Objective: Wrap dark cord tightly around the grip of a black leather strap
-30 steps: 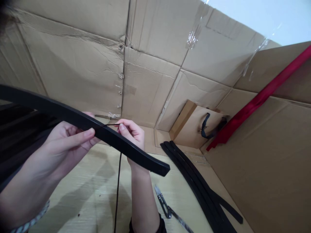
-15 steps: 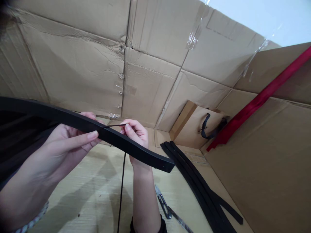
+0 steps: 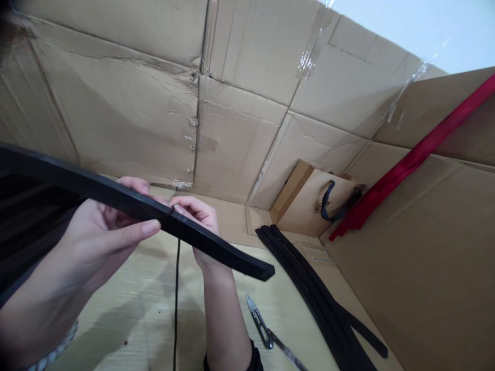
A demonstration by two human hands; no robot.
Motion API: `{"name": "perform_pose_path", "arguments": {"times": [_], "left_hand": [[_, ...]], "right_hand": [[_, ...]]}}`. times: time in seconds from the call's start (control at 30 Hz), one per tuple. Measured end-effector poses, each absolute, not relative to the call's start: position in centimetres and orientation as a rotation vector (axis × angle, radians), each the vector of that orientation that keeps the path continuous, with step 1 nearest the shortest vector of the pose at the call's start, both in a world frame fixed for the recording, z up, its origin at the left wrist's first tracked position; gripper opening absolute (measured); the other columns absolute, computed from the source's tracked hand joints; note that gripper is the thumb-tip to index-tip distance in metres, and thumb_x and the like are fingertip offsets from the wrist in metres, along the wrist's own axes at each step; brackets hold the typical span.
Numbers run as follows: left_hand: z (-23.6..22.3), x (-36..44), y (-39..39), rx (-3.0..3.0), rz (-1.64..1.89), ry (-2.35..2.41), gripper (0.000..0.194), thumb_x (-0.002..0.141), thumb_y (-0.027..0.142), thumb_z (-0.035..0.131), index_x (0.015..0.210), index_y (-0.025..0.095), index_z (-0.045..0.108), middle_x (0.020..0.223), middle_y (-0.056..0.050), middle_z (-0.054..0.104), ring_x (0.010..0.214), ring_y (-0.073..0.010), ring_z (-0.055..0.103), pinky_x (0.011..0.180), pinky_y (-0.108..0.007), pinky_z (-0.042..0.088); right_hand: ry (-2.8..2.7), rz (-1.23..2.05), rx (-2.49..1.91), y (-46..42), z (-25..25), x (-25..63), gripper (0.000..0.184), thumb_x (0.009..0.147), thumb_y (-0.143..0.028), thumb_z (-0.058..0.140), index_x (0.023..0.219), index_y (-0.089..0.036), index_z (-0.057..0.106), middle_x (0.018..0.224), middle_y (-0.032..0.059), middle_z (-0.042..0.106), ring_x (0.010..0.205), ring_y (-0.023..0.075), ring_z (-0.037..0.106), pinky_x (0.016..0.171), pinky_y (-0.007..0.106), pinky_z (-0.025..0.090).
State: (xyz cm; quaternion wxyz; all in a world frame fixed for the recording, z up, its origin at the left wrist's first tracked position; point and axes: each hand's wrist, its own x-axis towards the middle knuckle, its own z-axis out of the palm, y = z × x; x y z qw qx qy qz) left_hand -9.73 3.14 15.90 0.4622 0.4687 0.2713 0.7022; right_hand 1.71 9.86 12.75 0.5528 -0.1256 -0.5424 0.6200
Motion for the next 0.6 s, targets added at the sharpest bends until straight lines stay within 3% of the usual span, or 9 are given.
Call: {"name": "perform_pose_path", "arguments": {"times": [0.1,0.27,0.4,0.47,0.6], "left_hand": [[15.7,-10.2,3.5,1.186,1.724,0.710,0.032,0.062,0.008,0.079,0.084,0.021,0.060,0.074,0.006,0.064,0.069,-0.0093,0.062,0.068,-0.015,0.056],[15.7,-10.4,3.6,1.222,1.769,0.739,0.035,0.064,0.008,0.079,0.089,0.019,0.058,0.075,0.003,0.067,0.065,-0.0132,0.065,0.062,-0.021,0.058],[15.8,-10.3,3.9,1.183,1.864,0.676,0.033,0.064,0.003,0.077,0.085,0.019,0.056,0.069,0.005,0.066,0.055,-0.0104,0.062,0.053,-0.019,0.056],[15.8,-10.4,4.1,1.159,1.904,0.659,0.034,0.065,0.002,0.076,0.086,0.020,0.055,0.065,0.006,0.064,0.049,-0.0102,0.059,0.045,-0.019,0.053],[15.5,-10.8,5.0,1.070,2.051,0.688,0.036,0.061,0.000,0.077,0.084,0.018,0.056,0.068,0.006,0.065,0.058,-0.0077,0.062,0.054,-0.014,0.054]], "right_hand": [[-1.305,1.488,-0.325,9.7,12.6,1.4,0.011,0.070,-0.034,0.071,0.076,-0.025,0.070,0.070,-0.0023,0.064,0.057,0.0101,0.054,0.051,0.022,0.043],[-1.371,1.423,-0.337,9.4,12.3,1.2,0.004,0.076,-0.026,0.067,0.078,-0.023,0.067,0.063,-0.0038,0.059,0.056,0.0085,0.051,0.054,0.021,0.041],[-1.289,1.391,-0.456,8.4,12.7,-0.1,0.017,0.078,-0.028,0.062,0.064,-0.018,0.059,0.055,-0.0038,0.053,0.052,0.0076,0.047,0.055,0.022,0.040],[-1.253,1.419,-0.493,7.6,12.9,-0.9,0.019,0.079,-0.031,0.058,0.067,-0.017,0.057,0.052,-0.0040,0.051,0.050,0.0078,0.046,0.052,0.022,0.040],[-1.388,1.409,-0.637,6.2,13.2,-1.6,0.018,0.086,-0.036,0.046,0.076,-0.020,0.049,0.046,-0.0073,0.044,0.043,0.0081,0.039,0.046,0.020,0.032]]}}
